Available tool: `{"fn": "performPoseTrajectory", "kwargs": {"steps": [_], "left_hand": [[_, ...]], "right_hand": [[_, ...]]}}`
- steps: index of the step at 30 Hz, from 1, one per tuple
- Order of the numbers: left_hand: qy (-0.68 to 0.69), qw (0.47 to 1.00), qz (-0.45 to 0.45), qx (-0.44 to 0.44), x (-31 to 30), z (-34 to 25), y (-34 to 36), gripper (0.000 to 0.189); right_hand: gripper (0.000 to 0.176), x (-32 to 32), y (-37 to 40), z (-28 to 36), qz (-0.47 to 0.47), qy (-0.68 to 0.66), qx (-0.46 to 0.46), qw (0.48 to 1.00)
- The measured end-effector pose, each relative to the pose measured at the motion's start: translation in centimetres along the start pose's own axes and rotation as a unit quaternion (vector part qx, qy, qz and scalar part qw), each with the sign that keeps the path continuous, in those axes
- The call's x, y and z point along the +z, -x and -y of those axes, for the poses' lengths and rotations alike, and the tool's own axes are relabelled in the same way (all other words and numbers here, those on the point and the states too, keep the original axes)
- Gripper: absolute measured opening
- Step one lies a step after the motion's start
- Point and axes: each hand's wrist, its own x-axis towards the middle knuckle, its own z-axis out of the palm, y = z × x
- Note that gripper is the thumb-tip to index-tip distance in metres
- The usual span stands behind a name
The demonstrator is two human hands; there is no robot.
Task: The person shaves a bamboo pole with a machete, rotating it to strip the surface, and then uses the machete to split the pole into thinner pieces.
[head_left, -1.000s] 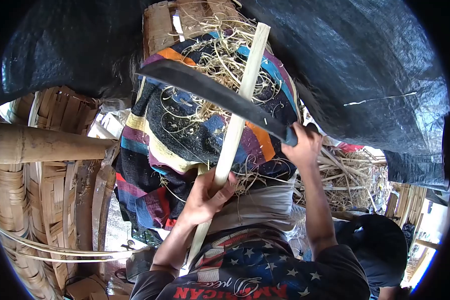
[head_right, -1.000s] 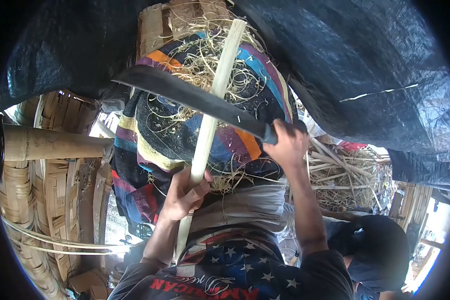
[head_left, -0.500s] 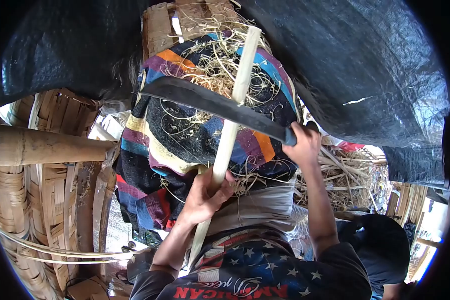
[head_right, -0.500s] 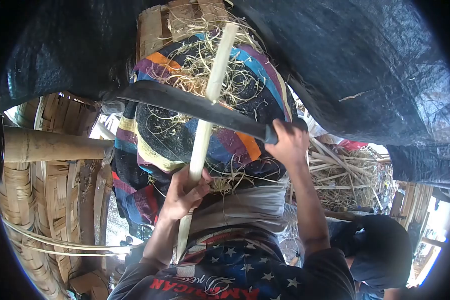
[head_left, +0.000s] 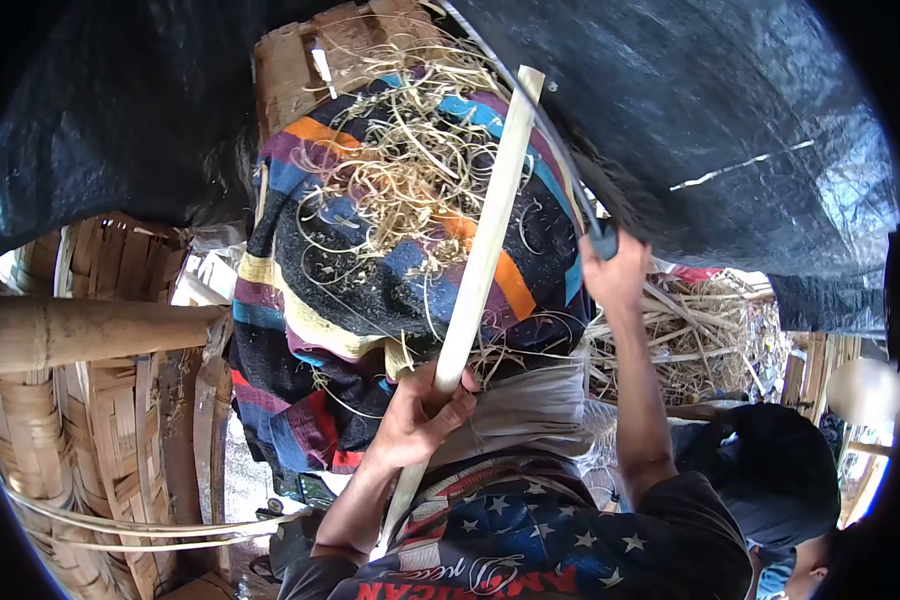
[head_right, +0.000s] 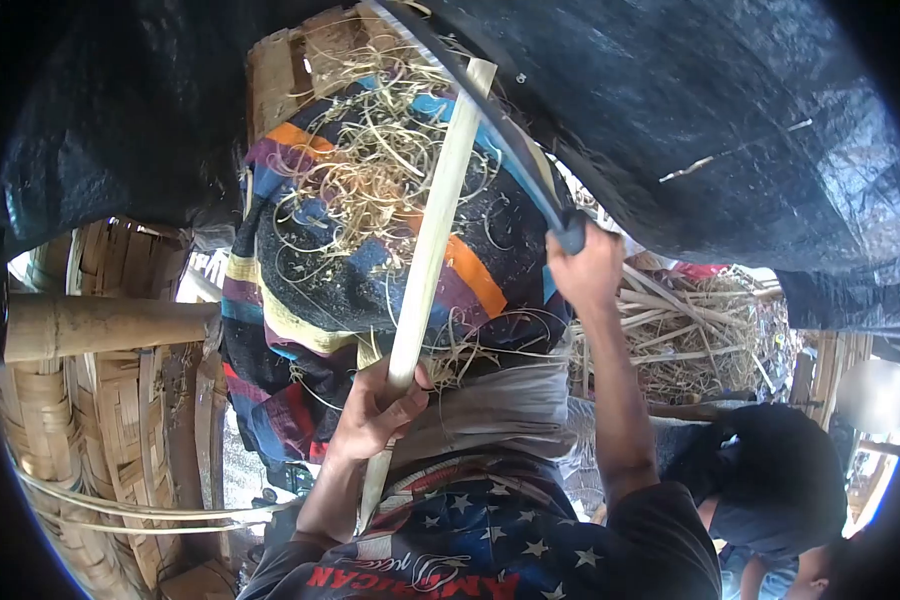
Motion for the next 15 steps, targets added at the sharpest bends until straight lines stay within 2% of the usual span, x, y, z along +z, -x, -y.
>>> {"fn": "performPoseTrajectory", "kwargs": {"steps": [1, 2, 4, 6, 7, 9, 12, 15], "left_hand": [[-0.020, 1.000, 0.006, -0.005, 0.1, 0.1, -0.2, 0.016], [-0.020, 1.000, 0.019, -0.009, 0.2, 0.0, -0.4, 0.016], [0.003, 0.997, 0.008, -0.082, 0.6, -0.4, -0.6, 0.013], [0.029, 0.999, 0.008, -0.034, 0.4, 0.7, -0.9, 0.016], [0.042, 0.999, -0.001, -0.027, 0.3, 1.0, -0.8, 0.018], [0.066, 0.998, -0.013, -0.022, 0.0, 1.3, -0.7, 0.022], [0.108, 0.994, -0.002, -0.009, -0.8, 2.2, -0.5, 0.029], [0.112, 0.994, 0.004, 0.019, 0.0, 1.9, -0.7, 0.039]], "right_hand": [[0.020, -0.5, 0.9, 1.1, 0.010, -0.026, -0.013, 1.000], [0.018, -1.0, 2.0, 2.6, 0.039, -0.117, 0.048, 0.991], [0.021, -0.6, 4.3, 2.7, 0.038, -0.084, -0.031, 0.995], [0.035, -1.0, 5.8, 2.0, 0.110, -0.066, -0.111, 0.985], [0.038, -1.3, 6.3, 2.0, 0.099, -0.037, -0.169, 0.980], [0.036, -1.9, 7.1, 2.6, 0.066, -0.004, -0.228, 0.971], [0.045, -2.4, 8.4, 2.8, 0.128, -0.006, -0.222, 0.967], [0.048, -2.0, 9.1, 2.2, 0.104, -0.027, -0.220, 0.970]]}}
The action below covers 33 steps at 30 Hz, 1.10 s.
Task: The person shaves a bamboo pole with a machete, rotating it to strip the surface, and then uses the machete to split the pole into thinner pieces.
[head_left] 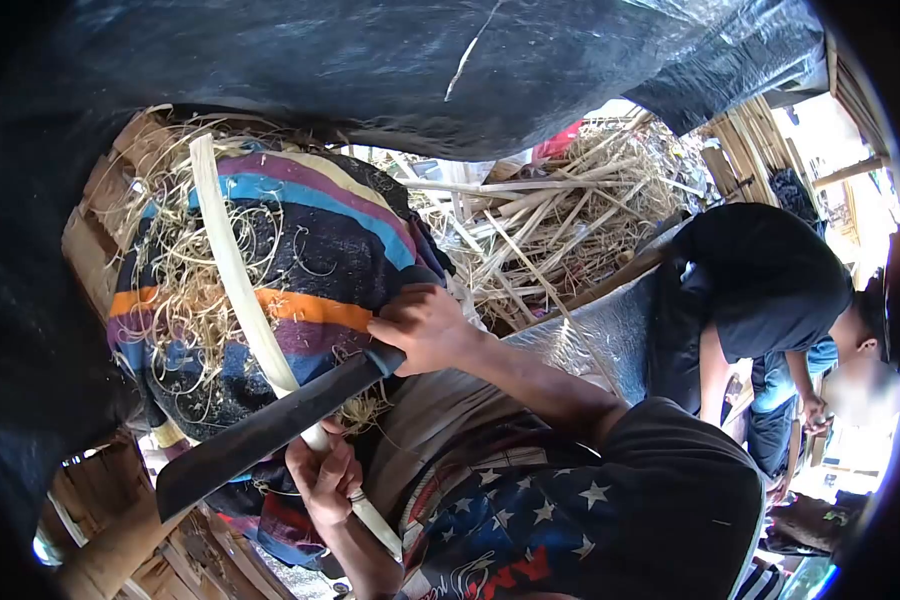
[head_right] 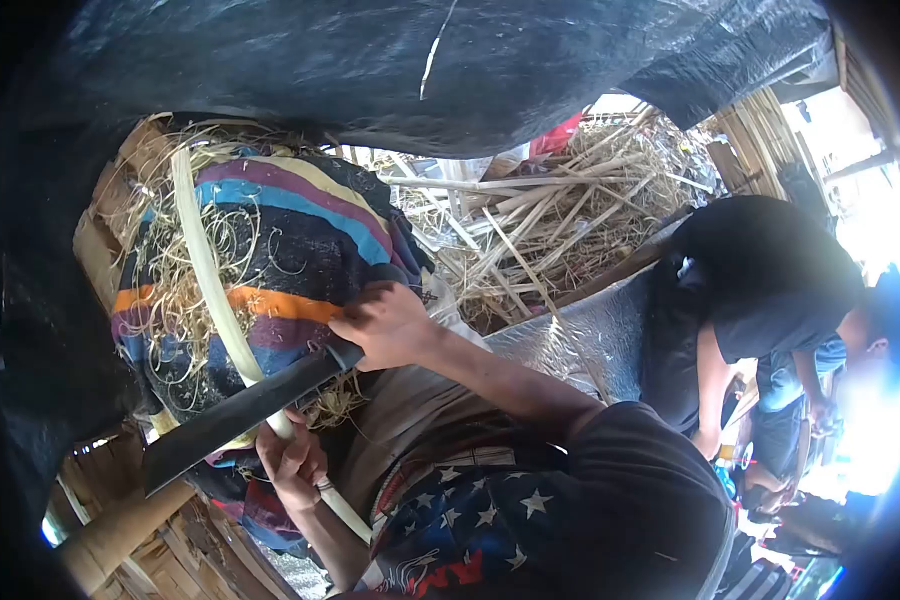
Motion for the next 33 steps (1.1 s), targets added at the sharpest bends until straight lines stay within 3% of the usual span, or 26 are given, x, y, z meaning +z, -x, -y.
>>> {"fn": "performPoseTrajectory", "kwargs": {"steps": [3, 5, 7, 14, 17, 20, 24, 27, 30, 31, 32, 33], "left_hand": [[-0.099, 0.993, -0.062, 0.003, 1.7, -0.2, -0.2, 0.039], [-0.111, 0.992, -0.063, -0.004, 2.1, -0.7, -0.3, 0.036], [-0.087, 0.995, -0.028, -0.042, 2.0, -1.1, -0.2, 0.023], [-0.147, 0.985, -0.052, -0.070, 1.2, -1.5, -0.4, 0.016], [-0.175, 0.981, -0.069, 0.040, 1.9, -0.7, -0.3, 0.033], [-0.192, 0.977, -0.056, 0.070, 1.4, -0.4, 0.2, 0.042], [-0.227, 0.970, -0.067, 0.064, 1.1, -0.4, 0.3, 0.044], [-0.247, 0.960, -0.099, 0.085, 1.5, -1.1, 0.5, 0.029], [-0.279, 0.955, -0.093, -0.031, 1.5, -2.6, 0.8, 0.017], [-0.278, 0.956, -0.094, -0.026, 1.4, -2.5, 0.8, 0.017], [-0.264, 0.959, -0.104, -0.012, 1.2, -2.3, 0.6, 0.015], [-0.250, 0.962, -0.114, 0.004, 1.0, -2.2, 0.3, 0.013]], "right_hand": [[0.052, 0.1, 0.0, -0.4, 0.009, -0.017, 0.020, 1.000], [0.051, -0.3, 0.0, -0.7, 0.019, 0.018, 0.043, 0.999], [0.041, -0.3, 0.0, -1.6, 0.014, -0.040, 0.022, 0.999], [0.042, 0.4, 0.4, -0.1, -0.004, -0.063, 0.014, 0.998], [0.041, 0.5, -0.2, 0.8, 0.007, -0.073, 0.003, 0.997], [0.040, 0.7, -1.1, 1.3, 0.005, -0.076, -0.021, 0.997], [0.034, 1.4, -2.1, 1.0, -0.018, -0.026, -0.053, 0.998], [0.026, 2.0, -3.6, -0.7, -0.033, -0.012, -0.066, 0.997], [0.032, 1.9, -5.4, -3.0, -0.079, 0.049, 0.040, 0.995], [0.036, 2.3, -5.7, -4.3, -0.108, 0.081, 0.052, 0.990], [0.051, 2.3, -5.4, -5.0, -0.008, 0.082, 0.112, 0.990], [0.044, 1.2, -6.4, -3.9, -0.039, 0.055, 0.062, 0.996]]}}
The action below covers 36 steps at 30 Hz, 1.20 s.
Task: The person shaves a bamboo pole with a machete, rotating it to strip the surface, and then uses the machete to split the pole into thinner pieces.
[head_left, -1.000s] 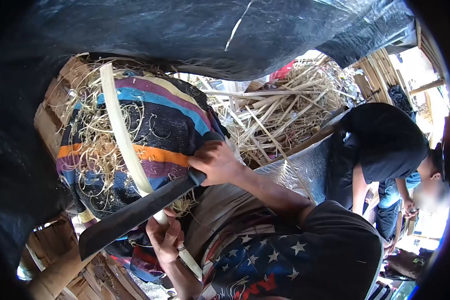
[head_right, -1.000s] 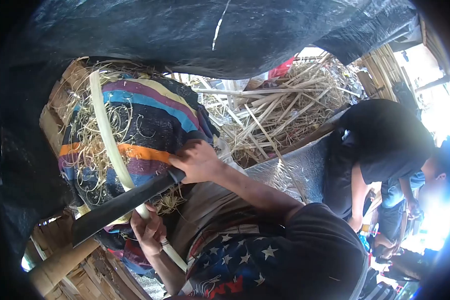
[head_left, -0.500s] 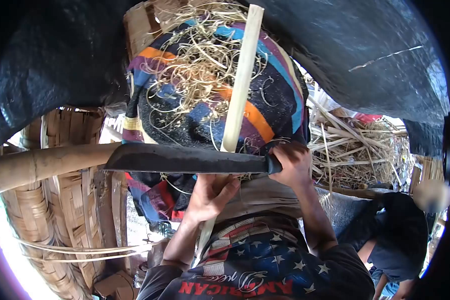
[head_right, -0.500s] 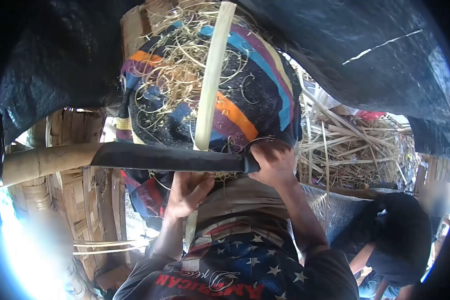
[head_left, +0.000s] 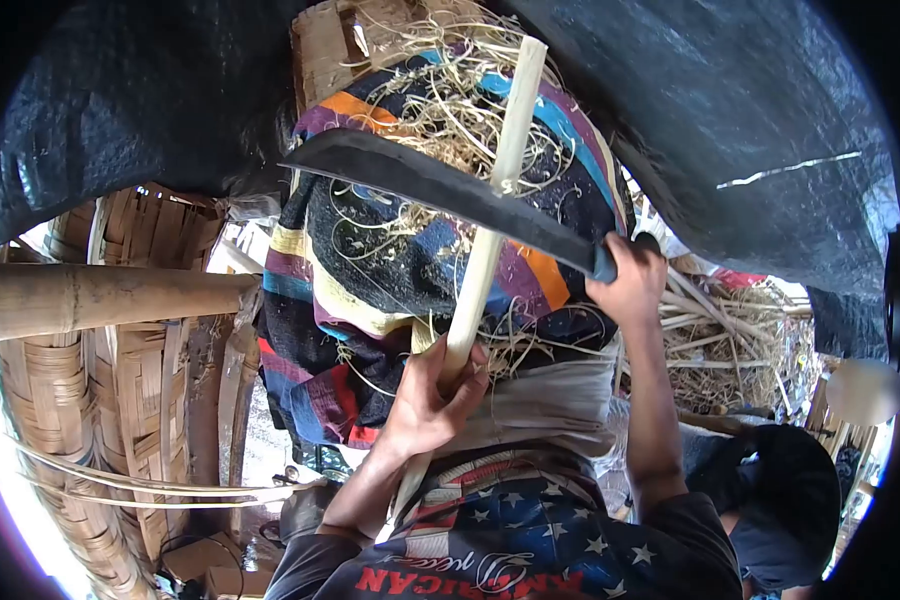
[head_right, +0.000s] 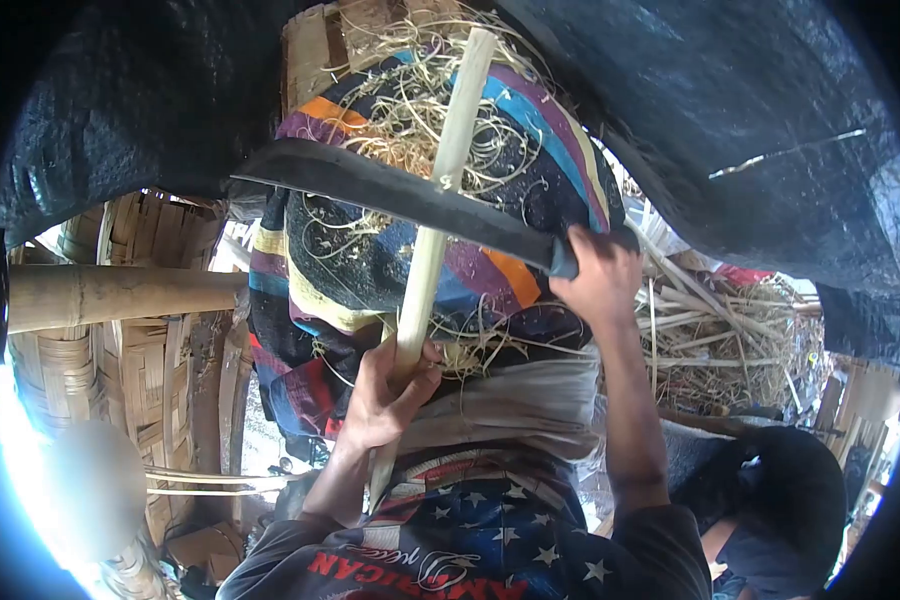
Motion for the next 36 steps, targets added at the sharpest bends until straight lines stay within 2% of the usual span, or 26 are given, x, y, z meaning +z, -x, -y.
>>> {"fn": "performPoseTrajectory", "kwargs": {"steps": [3, 4, 6, 8, 9, 12, 14, 16, 18, 20, 22, 23, 24, 26, 27, 28, 29, 30, 31, 32, 34, 35, 36], "left_hand": [[0.041, 0.999, 0.015, -0.011, -0.7, -1.5, -0.3, 0.012], [0.058, 0.998, 0.027, -0.025, -0.8, -1.8, -0.4, 0.012], [0.070, 0.997, 0.035, -0.024, -0.8, -1.3, -0.6, 0.012], [0.075, 0.996, 0.006, 0.040, -0.4, -0.5, -0.4, 0.012], [0.038, 0.998, 0.049, -0.007, -1.3, -0.2, -0.1, 0.011], [0.044, 0.998, 0.039, -0.038, -1.5, 0.2, 1.3, 0.011], [0.036, 0.999, 0.013, -0.012, -1.1, 0.4, 1.1, 0.008], [0.033, 0.999, 0.006, -0.031, -1.1, 0.5, 1.1, 0.009], [0.002, 1.000, 0.006, -0.003, -1.2, 0.0, 0.2, 0.011], [-0.027, 0.999, 0.006, 0.019, -1.2, -0.3, -0.8, 0.012], [-0.046, 0.998, -0.035, 0.012, -1.1, -0.4, -1.3, 0.012], [-0.099, 0.993, -0.038, 0.055, -1.4, 0.1, -1.5, 0.014], [-0.101, 0.993, -0.036, 0.052, -1.4, 0.8, -1.4, 0.014], [0.019, 0.996, -0.059, 0.058, -0.9, 2.1, -0.9, 0.018], [-0.049, 0.989, -0.090, 0.110, -0.7, 1.9, -0.7, 0.022], [-0.050, 0.989, -0.090, 0.109, -0.9, 1.7, -0.5, 0.022], [-0.169, 0.964, -0.098, 0.179, -1.1, 1.5, -0.4, 0.024], [-0.284, 0.921, -0.106, 0.245, -1.2, 1.4, -0.2, 0.027], [-0.283, 0.921, -0.110, 0.245, -1.1, 1.3, 0.0, 0.027], [-0.244, 0.945, -0.098, 0.193, -0.9, 1.1, 0.3, 0.023], [-0.161, 0.980, -0.069, 0.089, -0.5, 0.8, 0.9, 0.016], [-0.179, 0.970, -0.072, 0.148, -0.4, 2.0, 0.9, 0.016], [-0.175, 0.970, -0.074, 0.151, -0.5, 1.8, 0.8, 0.016]], "right_hand": [[0.027, -0.6, 0.1, 2.9, 0.008, -0.039, -0.037, 0.999], [0.021, -0.9, 0.1, 4.0, -0.028, -0.010, -0.103, 0.994], [0.024, 0.3, 0.8, 4.4, 0.013, -0.081, -0.154, 0.985], [0.024, 0.4, 0.2, 3.7, -0.008, -0.039, -0.180, 0.983], [0.025, 0.3, -0.5, 3.1, -0.008, -0.026, -0.127, 0.992], [0.027, 1.4, -3.2, 0.3, -0.032, 0.074, 0.075, 0.994], [0.027, 0.6, -4.6, -0.1, -0.009, 0.046, 0.169, 0.984], [0.023, 1.1, -3.6, 0.1, -0.035, 0.043, 0.134, 0.989], [0.023, 1.3, -1.4, 1.5, 0.011, -0.067, 0.107, 0.992], [0.023, 1.0, -0.1, 3.8, -0.007, -0.056, -0.026, 0.998], [0.019, 0.7, 1.2, 5.8, 0.003, -0.086, -0.103, 0.991], [0.019, 0.7, 1.7, 6.4, 0.023, -0.083, -0.136, 0.987], [0.021, 0.5, 2.1, 7.0, 0.053, -0.102, -0.139, 0.984], [0.022, 0.3, 2.2, 7.3, 0.078, -0.106, -0.157, 0.979], [0.022, 0.3, 2.1, 7.3, 0.078, -0.107, -0.154, 0.979], [0.023, 0.5, 1.8, 7.3, 0.059, -0.112, -0.158, 0.979], [0.024, 0.7, 1.3, 7.1, 0.040, -0.117, -0.163, 0.979], [0.027, 1.2, 1.0, 6.4, 0.028, -0.091, -0.158, 0.983], [0.024, 1.2, 0.2, 5.8, 0.024, -0.063, -0.114, 0.991], [0.021, 1.1, -0.7, 5.1, 0.018, -0.035, -0.070, 0.997], [0.020, 0.8, -3.0, 3.7, 0.011, 0.108, 0.063, 0.992], [0.023, 0.1, -4.0, 3.6, 0.010, 0.123, 0.081, 0.989], [0.024, 0.0, -4.5, 3.0, 0.026, 0.092, 0.102, 0.990]]}}
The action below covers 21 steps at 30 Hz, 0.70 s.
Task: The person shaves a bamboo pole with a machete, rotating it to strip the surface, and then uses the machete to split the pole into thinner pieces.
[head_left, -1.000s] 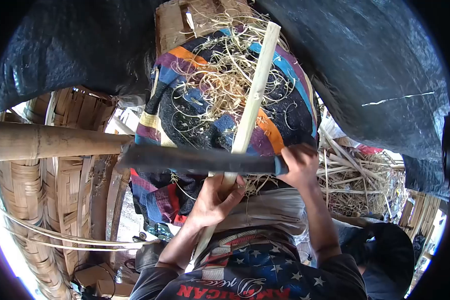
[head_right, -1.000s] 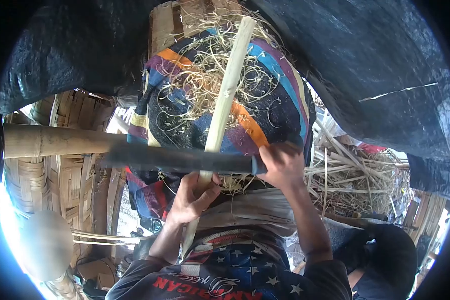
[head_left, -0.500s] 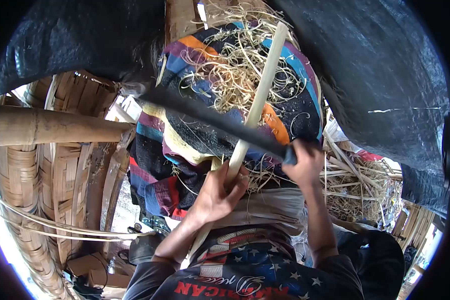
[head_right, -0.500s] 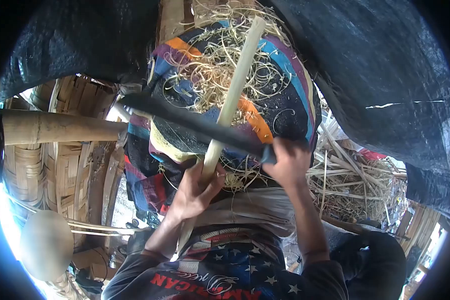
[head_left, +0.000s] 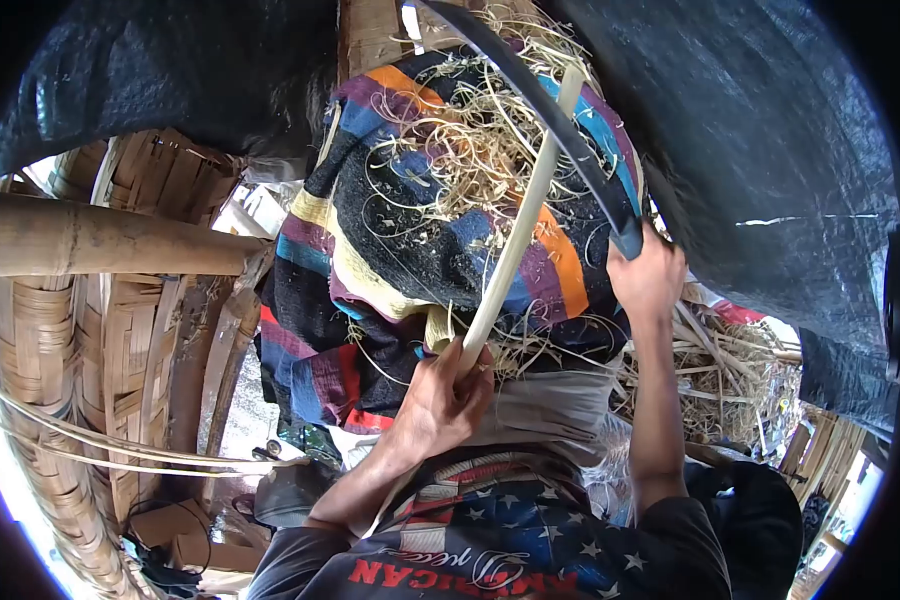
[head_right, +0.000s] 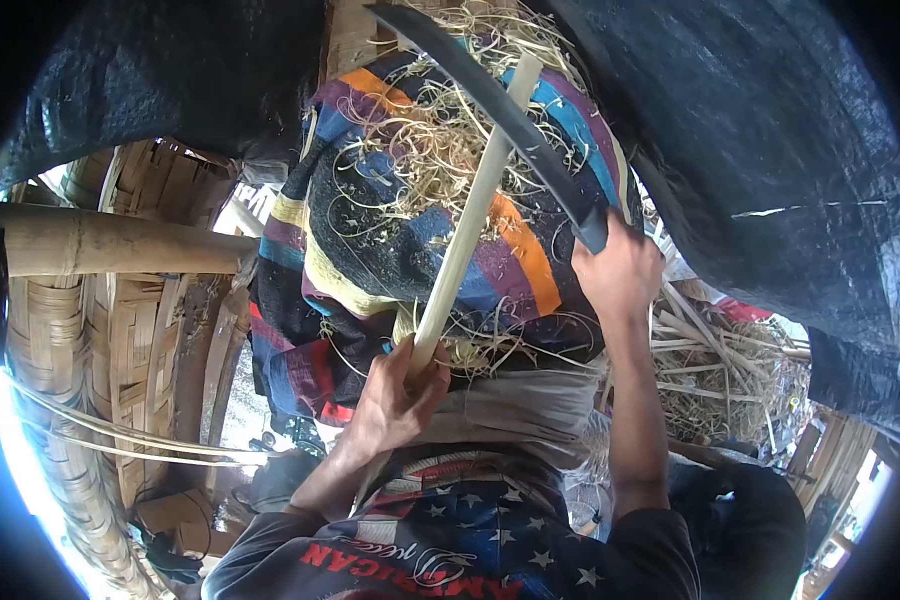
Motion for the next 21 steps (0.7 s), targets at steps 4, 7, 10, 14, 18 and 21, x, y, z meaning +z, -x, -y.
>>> {"fn": "performPoseTrajectory", "kwargs": {"steps": [4, 7, 10, 14, 18, 21], "left_hand": [[0.028, 0.999, 0.009, -0.043, -0.8, -1.3, -1.3, 0.019], [0.006, 0.999, 0.001, -0.040, -0.7, -1.1, -1.6, 0.018], [-0.026, 1.000, -0.012, -0.002, -0.3, 0.0, -1.0, 0.019], [-0.020, 1.000, -0.021, -0.010, -0.7, -1.6, -2.0, 0.018], [0.025, 0.999, -0.019, -0.021, -0.8, -2.0, -2.6, 0.024], [0.041, 0.999, -0.020, -0.006, -1.0, -2.0, -2.6, 0.022]], "right_hand": [[0.020, -0.4, 3.6, 1.5, 0.022, -0.115, -0.118, 0.986], [0.024, 0.3, 5.9, 2.6, 0.008, -0.163, -0.263, 0.951], [0.028, 1.2, 5.4, 2.3, -0.005, -0.177, -0.294, 0.939], [0.033, 0.6, 3.1, 2.6, -0.044, -0.159, -0.317, 0.934], [0.027, -0.2, 1.4, 2.7, -0.073, -0.160, -0.323, 0.930], [0.023, 0.1, 0.6, 1.6, -0.086, -0.114, -0.266, 0.953]]}}
